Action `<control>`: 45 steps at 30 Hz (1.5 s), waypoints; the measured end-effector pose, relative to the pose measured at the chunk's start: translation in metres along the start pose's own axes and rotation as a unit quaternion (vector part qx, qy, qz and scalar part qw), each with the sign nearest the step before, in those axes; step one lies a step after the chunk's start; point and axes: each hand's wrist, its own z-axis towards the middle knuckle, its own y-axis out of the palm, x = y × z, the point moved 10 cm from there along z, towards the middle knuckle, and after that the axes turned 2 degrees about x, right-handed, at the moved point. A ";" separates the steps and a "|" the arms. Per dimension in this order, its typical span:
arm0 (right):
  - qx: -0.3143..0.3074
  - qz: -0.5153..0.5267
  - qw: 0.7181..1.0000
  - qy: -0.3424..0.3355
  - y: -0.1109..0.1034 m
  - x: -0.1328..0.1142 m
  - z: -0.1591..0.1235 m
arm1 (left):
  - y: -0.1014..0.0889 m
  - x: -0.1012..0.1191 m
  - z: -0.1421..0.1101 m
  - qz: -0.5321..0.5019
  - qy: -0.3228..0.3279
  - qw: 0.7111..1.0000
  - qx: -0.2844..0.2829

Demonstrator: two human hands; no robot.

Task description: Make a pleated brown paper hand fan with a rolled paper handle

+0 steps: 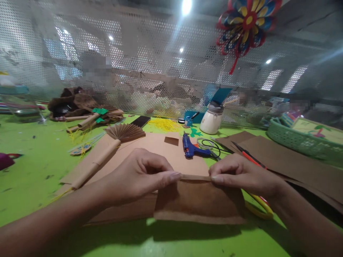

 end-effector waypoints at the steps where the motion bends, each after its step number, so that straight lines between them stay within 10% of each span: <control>1: 0.000 0.001 1.000 0.000 0.000 0.000 0.001 | 0.000 -0.001 0.001 -0.008 -0.007 1.000 0.009; 13: 0.004 -0.046 0.999 -0.010 -0.007 0.000 0.001 | 0.010 -0.011 0.001 -0.074 -0.035 0.997 -0.009; 21: 0.010 -0.166 0.986 -0.023 -0.009 -0.002 0.004 | 0.012 -0.022 0.007 0.063 -0.084 0.993 -0.048; 30: -0.026 -0.246 0.969 0.006 0.007 0.018 0.016 | 0.025 -0.068 0.007 0.015 -0.201 0.974 -0.101; 45: 0.013 -0.280 0.959 -0.037 0.031 -0.003 0.024 | 0.039 -0.059 0.006 0.080 -0.157 0.976 -0.128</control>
